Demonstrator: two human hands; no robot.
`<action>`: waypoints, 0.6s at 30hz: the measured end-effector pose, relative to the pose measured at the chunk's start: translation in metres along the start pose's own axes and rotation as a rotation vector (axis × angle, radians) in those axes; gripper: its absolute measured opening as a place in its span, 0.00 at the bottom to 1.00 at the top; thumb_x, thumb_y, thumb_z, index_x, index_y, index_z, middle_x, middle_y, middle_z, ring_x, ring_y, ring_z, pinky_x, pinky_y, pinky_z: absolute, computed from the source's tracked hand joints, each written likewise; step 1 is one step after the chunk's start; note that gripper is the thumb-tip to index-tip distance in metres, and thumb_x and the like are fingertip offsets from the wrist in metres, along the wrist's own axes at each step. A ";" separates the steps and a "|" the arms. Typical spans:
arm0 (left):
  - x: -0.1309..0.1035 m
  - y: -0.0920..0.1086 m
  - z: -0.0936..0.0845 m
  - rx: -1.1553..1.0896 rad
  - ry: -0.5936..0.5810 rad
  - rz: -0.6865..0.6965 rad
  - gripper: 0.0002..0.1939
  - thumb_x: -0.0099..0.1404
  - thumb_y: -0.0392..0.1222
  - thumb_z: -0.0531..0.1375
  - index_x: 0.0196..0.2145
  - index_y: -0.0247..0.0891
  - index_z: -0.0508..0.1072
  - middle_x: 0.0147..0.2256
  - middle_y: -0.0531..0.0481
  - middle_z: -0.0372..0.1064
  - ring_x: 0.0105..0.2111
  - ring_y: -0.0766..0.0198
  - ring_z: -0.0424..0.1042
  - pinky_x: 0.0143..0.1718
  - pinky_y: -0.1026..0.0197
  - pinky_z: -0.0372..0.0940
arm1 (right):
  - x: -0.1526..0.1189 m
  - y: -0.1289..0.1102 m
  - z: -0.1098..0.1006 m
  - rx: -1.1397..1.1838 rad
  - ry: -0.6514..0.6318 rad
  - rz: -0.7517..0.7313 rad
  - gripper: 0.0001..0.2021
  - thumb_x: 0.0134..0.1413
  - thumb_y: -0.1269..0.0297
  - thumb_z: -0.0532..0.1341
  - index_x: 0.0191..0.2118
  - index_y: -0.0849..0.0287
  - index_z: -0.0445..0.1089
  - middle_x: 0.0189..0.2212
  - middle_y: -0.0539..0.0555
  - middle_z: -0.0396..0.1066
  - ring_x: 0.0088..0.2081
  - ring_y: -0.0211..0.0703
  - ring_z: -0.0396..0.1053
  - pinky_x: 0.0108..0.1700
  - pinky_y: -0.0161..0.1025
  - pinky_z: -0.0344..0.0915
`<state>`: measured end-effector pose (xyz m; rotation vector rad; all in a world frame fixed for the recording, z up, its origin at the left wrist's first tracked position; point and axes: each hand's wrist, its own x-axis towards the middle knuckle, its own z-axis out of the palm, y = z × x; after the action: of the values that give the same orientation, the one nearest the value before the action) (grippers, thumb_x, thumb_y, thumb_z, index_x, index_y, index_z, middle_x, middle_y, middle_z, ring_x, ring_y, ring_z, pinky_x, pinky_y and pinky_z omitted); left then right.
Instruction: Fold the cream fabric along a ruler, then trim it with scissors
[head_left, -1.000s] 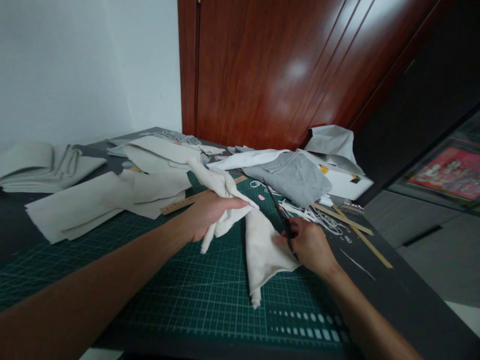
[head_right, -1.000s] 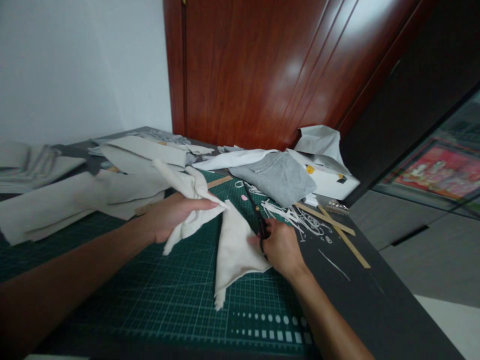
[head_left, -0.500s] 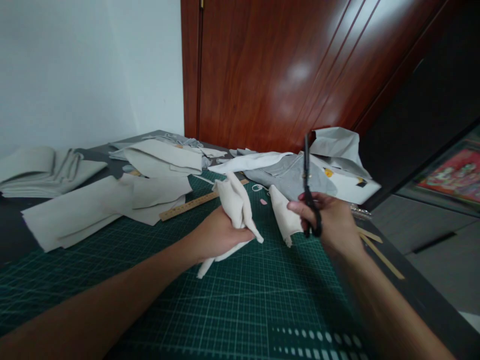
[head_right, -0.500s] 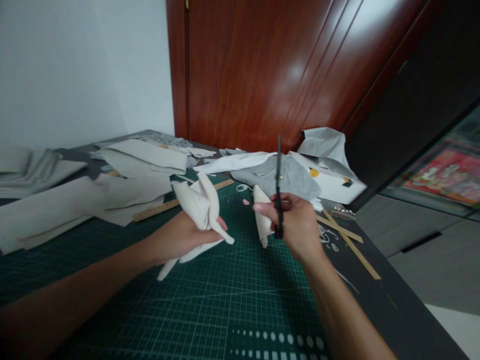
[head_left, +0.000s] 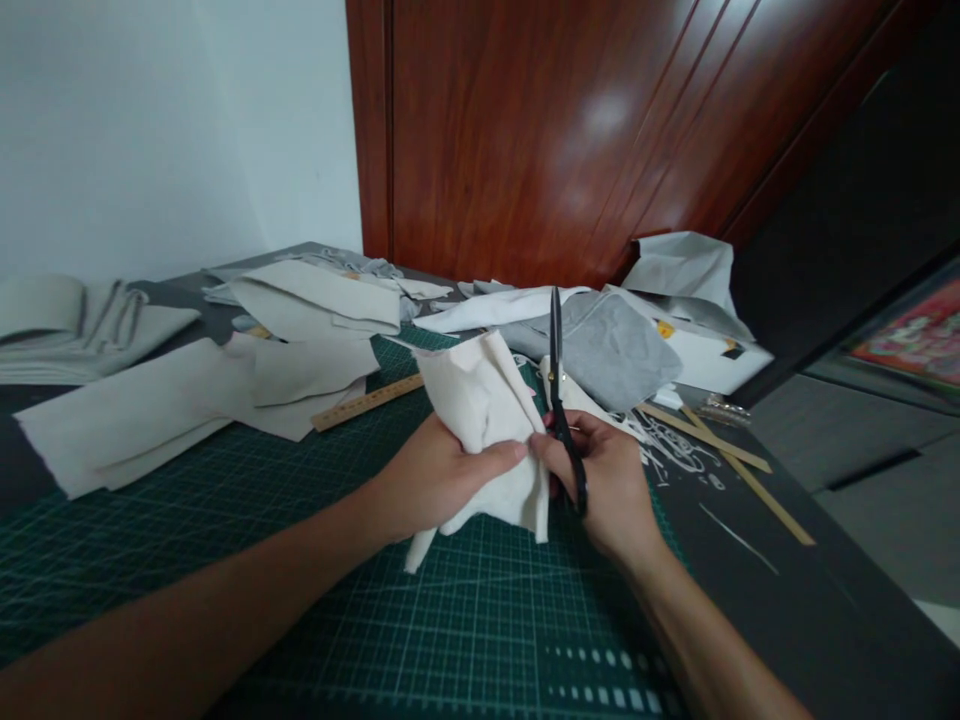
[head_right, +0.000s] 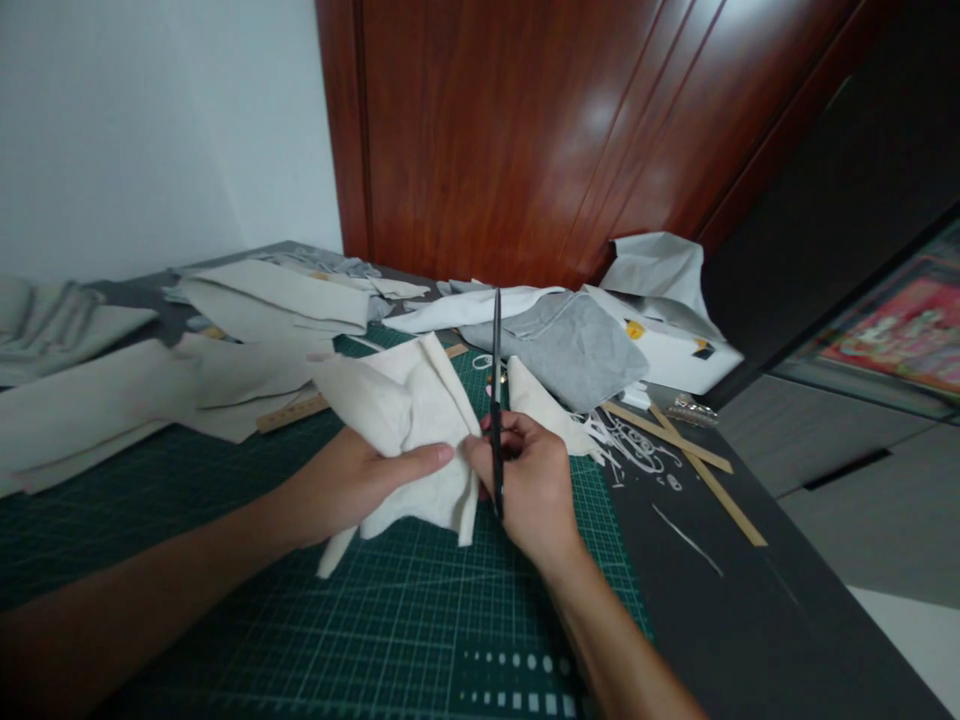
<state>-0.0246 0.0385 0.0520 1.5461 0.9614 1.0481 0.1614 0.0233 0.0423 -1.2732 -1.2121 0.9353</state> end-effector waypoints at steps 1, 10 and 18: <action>-0.001 0.000 0.002 -0.030 0.008 -0.016 0.20 0.62 0.43 0.70 0.52 0.43 0.83 0.53 0.47 0.82 0.56 0.46 0.77 0.63 0.50 0.65 | 0.000 0.001 -0.001 0.010 0.005 0.008 0.14 0.42 0.65 0.74 0.37 0.60 0.75 0.16 0.42 0.71 0.14 0.33 0.61 0.17 0.30 0.53; -0.002 0.002 0.008 -0.422 -0.020 -0.226 0.19 0.56 0.37 0.72 0.47 0.36 0.82 0.47 0.41 0.83 0.52 0.43 0.80 0.52 0.51 0.74 | -0.001 0.006 -0.009 0.175 -0.012 0.065 0.14 0.42 0.66 0.75 0.37 0.61 0.76 0.15 0.43 0.69 0.15 0.32 0.62 0.18 0.28 0.55; -0.002 0.002 0.009 -0.566 -0.051 -0.244 0.19 0.57 0.33 0.71 0.47 0.35 0.81 0.38 0.43 0.84 0.36 0.51 0.84 0.43 0.52 0.78 | -0.006 0.006 -0.007 0.319 -0.137 0.168 0.16 0.39 0.64 0.79 0.33 0.63 0.77 0.18 0.43 0.67 0.17 0.29 0.59 0.18 0.27 0.56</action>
<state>-0.0163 0.0341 0.0522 0.9592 0.7131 0.9914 0.1676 0.0166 0.0364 -1.0793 -1.0204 1.3008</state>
